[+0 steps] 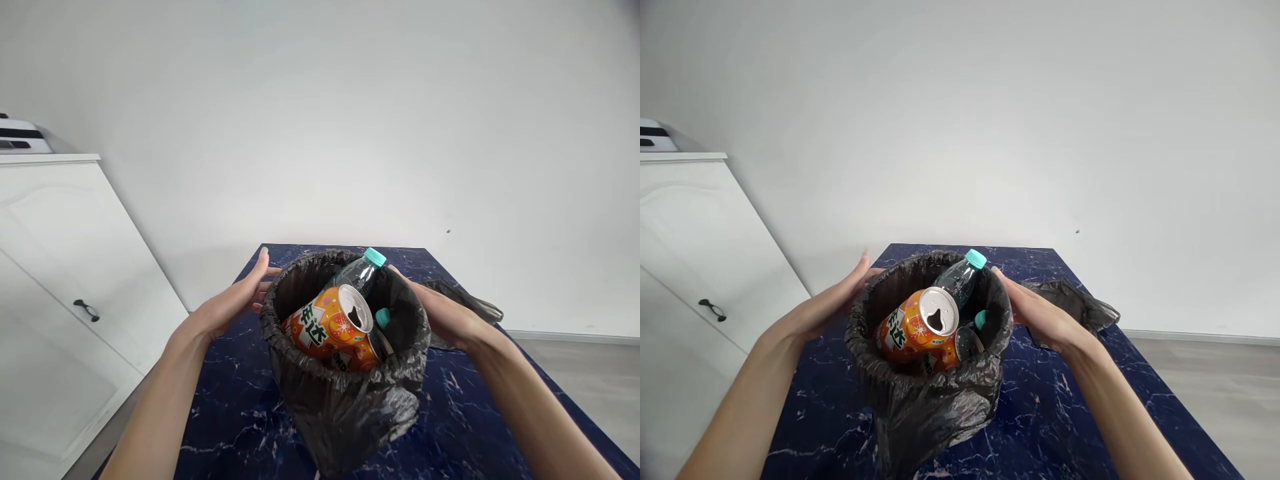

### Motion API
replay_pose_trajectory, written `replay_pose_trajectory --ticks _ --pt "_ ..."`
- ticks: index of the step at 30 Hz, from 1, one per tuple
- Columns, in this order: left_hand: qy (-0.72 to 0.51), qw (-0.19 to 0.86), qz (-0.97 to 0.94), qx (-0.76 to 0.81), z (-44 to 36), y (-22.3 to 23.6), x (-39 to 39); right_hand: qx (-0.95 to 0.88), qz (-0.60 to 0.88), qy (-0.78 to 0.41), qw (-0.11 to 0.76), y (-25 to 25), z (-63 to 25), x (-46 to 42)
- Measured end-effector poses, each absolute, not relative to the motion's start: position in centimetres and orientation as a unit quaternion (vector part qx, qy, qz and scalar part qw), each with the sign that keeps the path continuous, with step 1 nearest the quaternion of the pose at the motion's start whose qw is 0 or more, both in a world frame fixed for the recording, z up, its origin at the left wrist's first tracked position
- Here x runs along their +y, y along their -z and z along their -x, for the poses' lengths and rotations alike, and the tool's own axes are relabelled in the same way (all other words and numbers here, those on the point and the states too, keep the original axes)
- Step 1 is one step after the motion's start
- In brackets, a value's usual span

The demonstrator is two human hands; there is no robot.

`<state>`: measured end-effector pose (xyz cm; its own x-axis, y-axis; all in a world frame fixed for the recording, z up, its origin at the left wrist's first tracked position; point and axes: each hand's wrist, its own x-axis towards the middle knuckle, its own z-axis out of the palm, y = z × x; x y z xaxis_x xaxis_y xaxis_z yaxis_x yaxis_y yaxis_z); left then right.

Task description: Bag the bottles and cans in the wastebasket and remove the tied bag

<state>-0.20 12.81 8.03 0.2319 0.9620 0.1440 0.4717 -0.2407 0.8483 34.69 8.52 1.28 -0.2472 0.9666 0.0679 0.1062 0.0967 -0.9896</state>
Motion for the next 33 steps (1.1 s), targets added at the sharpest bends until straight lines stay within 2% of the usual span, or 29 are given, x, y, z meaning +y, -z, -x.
replay_pose_trajectory --ticks 2,4,13,19,25,33 --pt "-0.320 0.452 -0.669 0.495 0.1 -8.1 13.0 -0.580 0.431 -0.524 0.450 -2.2 -34.2 8.2" --pt "-0.340 0.495 -0.646 0.472 -0.1 -8.3 13.1 -0.559 0.417 -0.532 0.480 -3.2 -33.8 7.7" --pt "-0.448 0.478 -0.598 0.461 -0.6 -9.7 12.0 -0.441 0.464 -0.513 0.572 -5.8 -33.6 5.6" --pt "-0.561 0.443 -0.537 0.448 -1.6 -10.7 10.0 -0.408 0.453 -0.435 0.663 -7.2 -32.5 4.0" --pt "-0.633 0.437 -0.497 0.402 -3.2 -11.4 8.0 -0.392 0.424 -0.282 0.766 -7.8 -31.9 3.1" --pt "-0.735 0.404 -0.423 0.344 -2.9 -12.4 7.9 -0.340 0.394 -0.263 0.812 -8.7 -32.8 2.6"
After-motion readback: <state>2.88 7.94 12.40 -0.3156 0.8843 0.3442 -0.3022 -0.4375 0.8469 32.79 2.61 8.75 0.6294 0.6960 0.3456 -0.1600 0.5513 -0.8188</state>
